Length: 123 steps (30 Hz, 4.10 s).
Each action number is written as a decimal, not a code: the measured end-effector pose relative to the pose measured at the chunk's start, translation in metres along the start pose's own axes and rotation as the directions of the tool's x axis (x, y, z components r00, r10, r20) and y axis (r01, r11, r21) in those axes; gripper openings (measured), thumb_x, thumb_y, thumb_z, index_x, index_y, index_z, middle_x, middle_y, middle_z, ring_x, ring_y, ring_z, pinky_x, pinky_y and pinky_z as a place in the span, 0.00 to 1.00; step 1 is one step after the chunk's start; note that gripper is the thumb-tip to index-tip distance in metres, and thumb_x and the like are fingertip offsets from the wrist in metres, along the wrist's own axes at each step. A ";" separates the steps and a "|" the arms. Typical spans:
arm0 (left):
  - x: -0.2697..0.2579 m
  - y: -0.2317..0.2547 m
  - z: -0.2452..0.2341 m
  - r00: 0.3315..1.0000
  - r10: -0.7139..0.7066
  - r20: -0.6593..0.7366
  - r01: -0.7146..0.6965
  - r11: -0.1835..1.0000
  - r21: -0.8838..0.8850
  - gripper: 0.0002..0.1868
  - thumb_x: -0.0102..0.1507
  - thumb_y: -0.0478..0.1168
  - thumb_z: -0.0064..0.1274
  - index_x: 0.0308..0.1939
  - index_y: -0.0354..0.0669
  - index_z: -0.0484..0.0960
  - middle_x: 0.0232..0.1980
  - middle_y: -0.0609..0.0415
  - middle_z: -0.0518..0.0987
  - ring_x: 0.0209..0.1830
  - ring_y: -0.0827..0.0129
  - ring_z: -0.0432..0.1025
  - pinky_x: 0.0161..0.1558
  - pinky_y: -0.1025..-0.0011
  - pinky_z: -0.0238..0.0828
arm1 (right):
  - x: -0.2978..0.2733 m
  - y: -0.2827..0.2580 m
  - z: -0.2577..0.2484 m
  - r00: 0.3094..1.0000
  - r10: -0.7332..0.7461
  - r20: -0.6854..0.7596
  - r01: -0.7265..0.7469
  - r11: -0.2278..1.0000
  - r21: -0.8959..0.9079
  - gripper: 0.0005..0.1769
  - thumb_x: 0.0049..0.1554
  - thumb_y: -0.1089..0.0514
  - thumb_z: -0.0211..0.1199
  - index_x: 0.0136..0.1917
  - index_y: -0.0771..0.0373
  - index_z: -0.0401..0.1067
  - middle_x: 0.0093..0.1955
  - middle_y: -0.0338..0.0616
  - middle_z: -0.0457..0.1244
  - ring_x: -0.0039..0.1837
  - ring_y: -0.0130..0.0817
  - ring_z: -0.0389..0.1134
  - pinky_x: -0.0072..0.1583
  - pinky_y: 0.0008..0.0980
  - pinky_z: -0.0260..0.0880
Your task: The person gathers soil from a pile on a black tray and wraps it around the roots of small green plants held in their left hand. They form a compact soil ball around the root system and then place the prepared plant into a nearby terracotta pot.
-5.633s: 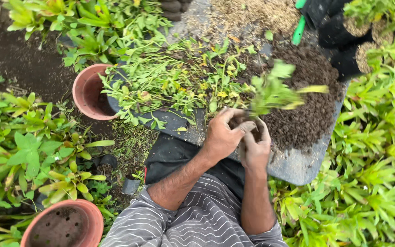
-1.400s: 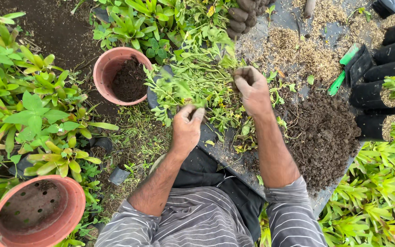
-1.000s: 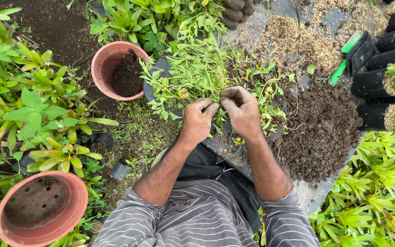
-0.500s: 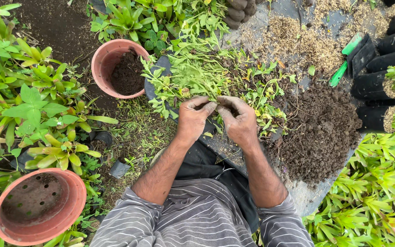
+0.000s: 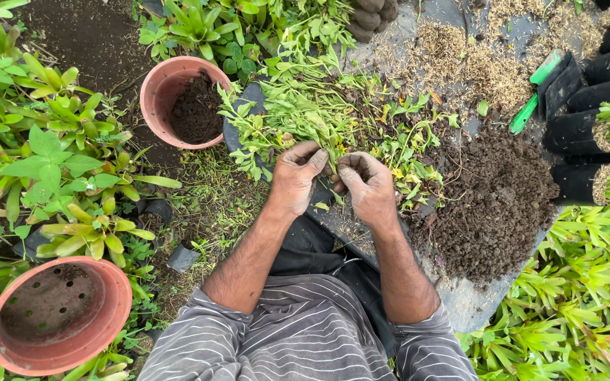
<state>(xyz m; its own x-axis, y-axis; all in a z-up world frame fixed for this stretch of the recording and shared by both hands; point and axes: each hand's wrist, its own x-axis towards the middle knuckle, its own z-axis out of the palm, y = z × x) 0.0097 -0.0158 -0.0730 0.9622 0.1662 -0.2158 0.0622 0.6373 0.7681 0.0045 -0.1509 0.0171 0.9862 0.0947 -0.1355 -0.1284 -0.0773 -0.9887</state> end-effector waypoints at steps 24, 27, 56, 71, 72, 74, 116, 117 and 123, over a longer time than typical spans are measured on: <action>-0.007 0.025 0.012 0.996 0.026 0.085 -0.032 0.997 0.071 0.10 0.67 0.32 0.67 0.52 0.34 0.88 0.43 0.51 0.88 0.41 0.75 0.79 0.48 0.70 0.81 | -0.009 -0.025 0.014 0.943 -0.326 -0.063 0.298 0.915 -0.271 0.06 0.68 0.65 0.64 0.58 0.66 0.78 0.50 0.50 0.66 0.53 0.36 0.69 0.55 0.36 0.75; -0.008 0.010 0.013 0.999 -0.009 0.052 0.015 0.991 -0.132 0.07 0.67 0.30 0.64 0.48 0.35 0.88 0.36 0.45 0.88 0.29 0.67 0.82 0.36 0.72 0.82 | -0.006 -0.001 0.007 0.940 -0.329 -0.090 0.309 0.933 -0.185 0.03 0.67 0.65 0.66 0.55 0.66 0.76 0.51 0.49 0.65 0.58 0.34 0.67 0.60 0.41 0.72; -0.013 0.028 0.016 0.986 0.085 0.142 -0.099 0.990 0.100 0.12 0.68 0.27 0.62 0.57 0.33 0.86 0.50 0.42 0.88 0.48 0.66 0.81 0.50 0.61 0.86 | -0.049 -0.014 -0.043 0.947 -0.225 -0.231 0.002 0.721 -0.693 0.10 0.70 0.57 0.65 0.62 0.60 0.79 0.54 0.55 0.66 0.63 0.51 0.67 0.67 0.51 0.68; -0.030 -0.002 0.013 0.990 -0.042 0.132 0.036 0.998 0.044 0.10 0.66 0.29 0.66 0.52 0.34 0.89 0.44 0.50 0.84 0.43 0.72 0.80 0.44 0.69 0.86 | -0.030 0.012 0.010 0.950 -0.013 -0.311 0.038 0.997 0.074 0.04 0.62 0.69 0.68 0.51 0.67 0.78 0.45 0.48 0.71 0.45 0.31 0.72 0.44 0.27 0.78; -0.027 -0.007 0.010 0.993 -0.035 0.110 0.034 0.999 0.009 0.10 0.65 0.28 0.67 0.51 0.33 0.89 0.43 0.49 0.84 0.41 0.71 0.80 0.42 0.69 0.87 | -0.031 0.000 0.012 0.963 -0.051 -0.265 0.037 0.998 -0.058 0.04 0.62 0.70 0.68 0.51 0.68 0.79 0.44 0.52 0.71 0.45 0.35 0.74 0.44 0.32 0.79; -0.027 -0.009 0.006 0.996 -0.026 0.080 0.024 0.999 0.027 0.09 0.63 0.28 0.69 0.48 0.35 0.90 0.43 0.52 0.83 0.42 0.74 0.78 0.44 0.71 0.85 | -0.033 0.003 0.011 0.969 -0.082 -0.233 0.054 0.991 -0.126 0.03 0.62 0.70 0.68 0.50 0.68 0.80 0.43 0.51 0.71 0.45 0.32 0.71 0.43 0.31 0.76; -0.013 -0.017 0.013 0.999 0.045 -0.020 -0.041 0.982 0.185 0.08 0.65 0.32 0.68 0.47 0.43 0.88 0.39 0.59 0.85 0.40 0.81 0.76 0.45 0.79 0.76 | -0.022 -0.025 0.022 0.940 -0.302 -0.156 0.206 0.871 -0.446 0.06 0.65 0.70 0.60 0.54 0.68 0.76 0.46 0.52 0.65 0.49 0.39 0.68 0.48 0.35 0.70; -0.012 -0.020 0.010 0.999 0.045 -0.022 -0.040 0.983 0.178 0.09 0.64 0.31 0.70 0.47 0.44 0.88 0.39 0.57 0.86 0.39 0.81 0.77 0.45 0.79 0.77 | -0.022 -0.021 0.021 0.932 -0.333 -0.141 0.224 0.838 -0.499 0.07 0.65 0.71 0.60 0.55 0.69 0.77 0.46 0.54 0.66 0.49 0.43 0.69 0.48 0.37 0.72; -0.017 0.002 0.007 0.998 0.025 -0.060 -0.012 0.978 0.209 0.09 0.62 0.31 0.71 0.45 0.42 0.91 0.39 0.56 0.87 0.40 0.81 0.75 0.44 0.77 0.78 | -0.026 -0.028 0.025 0.917 -0.398 -0.011 0.287 0.681 -0.674 0.08 0.66 0.72 0.60 0.56 0.73 0.79 0.48 0.61 0.69 0.50 0.48 0.71 0.50 0.36 0.75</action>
<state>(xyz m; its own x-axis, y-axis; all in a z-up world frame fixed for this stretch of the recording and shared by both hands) -0.0042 -0.0228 -0.0635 0.9459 0.2267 -0.2320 0.1045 0.4643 0.8795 -0.0196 -0.1261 0.0471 0.9570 0.1068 0.2696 0.2658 -0.6943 -0.6687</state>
